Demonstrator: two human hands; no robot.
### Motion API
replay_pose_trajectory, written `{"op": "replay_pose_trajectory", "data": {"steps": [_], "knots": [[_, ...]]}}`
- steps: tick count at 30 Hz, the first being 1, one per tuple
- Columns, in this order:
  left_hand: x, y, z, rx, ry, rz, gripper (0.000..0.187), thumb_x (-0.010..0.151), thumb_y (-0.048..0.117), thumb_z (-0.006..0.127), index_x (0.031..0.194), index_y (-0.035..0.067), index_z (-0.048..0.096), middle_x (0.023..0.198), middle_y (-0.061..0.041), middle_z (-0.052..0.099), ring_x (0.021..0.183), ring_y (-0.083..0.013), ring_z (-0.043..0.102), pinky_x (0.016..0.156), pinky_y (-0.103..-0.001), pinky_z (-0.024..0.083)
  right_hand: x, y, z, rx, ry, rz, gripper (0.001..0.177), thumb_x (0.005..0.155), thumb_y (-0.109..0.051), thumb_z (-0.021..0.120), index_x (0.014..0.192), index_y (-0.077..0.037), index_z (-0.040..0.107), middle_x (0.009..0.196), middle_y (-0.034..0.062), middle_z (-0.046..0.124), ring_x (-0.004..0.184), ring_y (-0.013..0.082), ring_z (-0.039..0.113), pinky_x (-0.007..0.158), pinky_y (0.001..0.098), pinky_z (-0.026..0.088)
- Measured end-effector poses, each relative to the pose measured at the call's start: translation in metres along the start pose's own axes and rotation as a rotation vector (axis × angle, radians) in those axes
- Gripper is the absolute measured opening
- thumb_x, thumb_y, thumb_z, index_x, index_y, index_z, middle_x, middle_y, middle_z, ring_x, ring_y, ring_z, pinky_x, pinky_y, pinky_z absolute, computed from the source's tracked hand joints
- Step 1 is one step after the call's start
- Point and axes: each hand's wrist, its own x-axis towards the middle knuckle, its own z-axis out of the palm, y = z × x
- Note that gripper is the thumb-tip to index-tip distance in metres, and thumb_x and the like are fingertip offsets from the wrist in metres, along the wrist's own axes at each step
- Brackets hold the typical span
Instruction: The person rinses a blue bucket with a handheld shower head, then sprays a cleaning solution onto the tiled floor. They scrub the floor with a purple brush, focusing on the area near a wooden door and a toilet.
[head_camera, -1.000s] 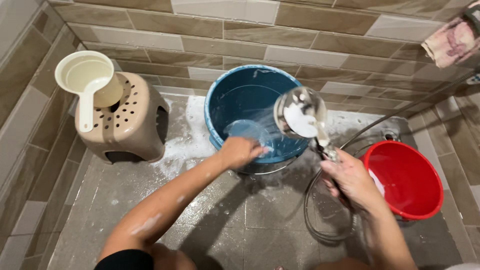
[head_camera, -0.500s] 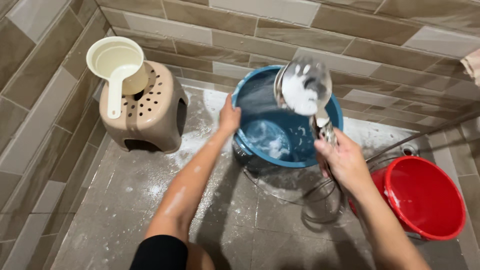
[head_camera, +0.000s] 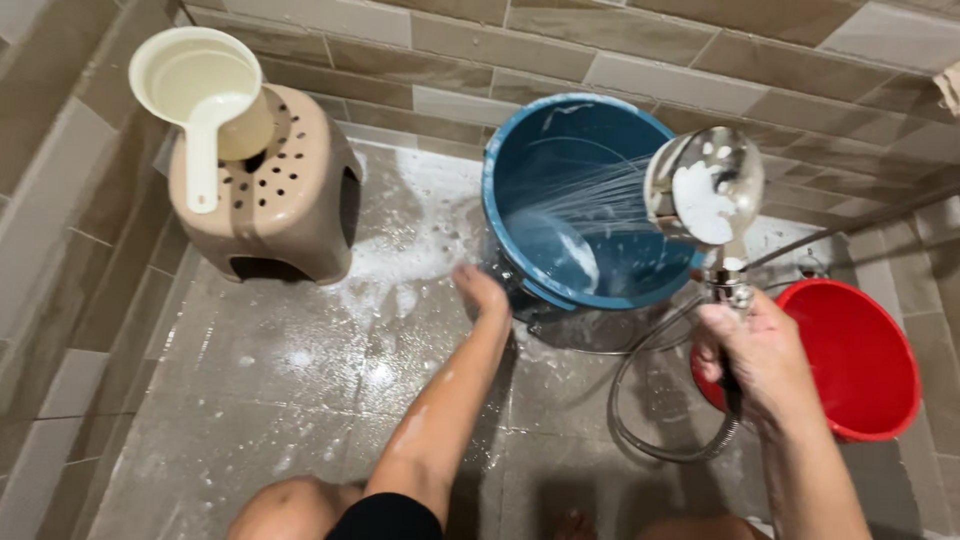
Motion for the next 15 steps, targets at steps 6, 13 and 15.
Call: {"op": "replay_pose_trajectory", "data": {"steps": [6, 13, 15], "knots": [[-0.049, -0.111, -0.035, 0.197, -0.124, -0.137, 0.059, 0.076, 0.002, 0.059, 0.133, -0.009, 0.051, 0.128, -0.027, 0.065, 0.118, -0.0429, 0.067, 0.097, -0.050, 0.055, 0.015, 0.032, 0.016, -0.193, 0.021, 0.057, 0.026, 0.084, -0.008, 0.077, 0.102, -0.003, 0.059, 0.067, -0.0018, 0.054, 0.049, 0.0093, 0.048, 0.041, 0.0277, 0.040], [-0.057, -0.154, -0.025, 0.798, -0.219, 0.296, 0.043, 0.084, 0.010, 0.060, 0.127, 0.003, 0.063, 0.115, -0.022, 0.072, 0.109, -0.0395, 0.067, 0.095, -0.047, 0.053, 0.018, 0.060, 0.027, -0.361, -0.033, -0.083, 0.023, 0.081, -0.007, 0.077, 0.101, -0.006, 0.065, 0.070, -0.0042, 0.058, 0.057, 0.0043, 0.055, 0.050, 0.0228, 0.046], [-0.045, -0.149, -0.031, 0.834, -0.234, 0.335, 0.030, 0.090, 0.015, 0.061, 0.118, 0.011, 0.073, 0.112, -0.018, 0.076, 0.106, -0.0360, 0.071, 0.093, -0.045, 0.055, 0.020, 0.063, 0.027, -0.383, -0.010, -0.062, 0.025, 0.080, -0.007, 0.075, 0.104, -0.007, 0.065, 0.068, -0.0043, 0.056, 0.057, 0.0044, 0.052, 0.049, 0.0234, 0.044]]}}
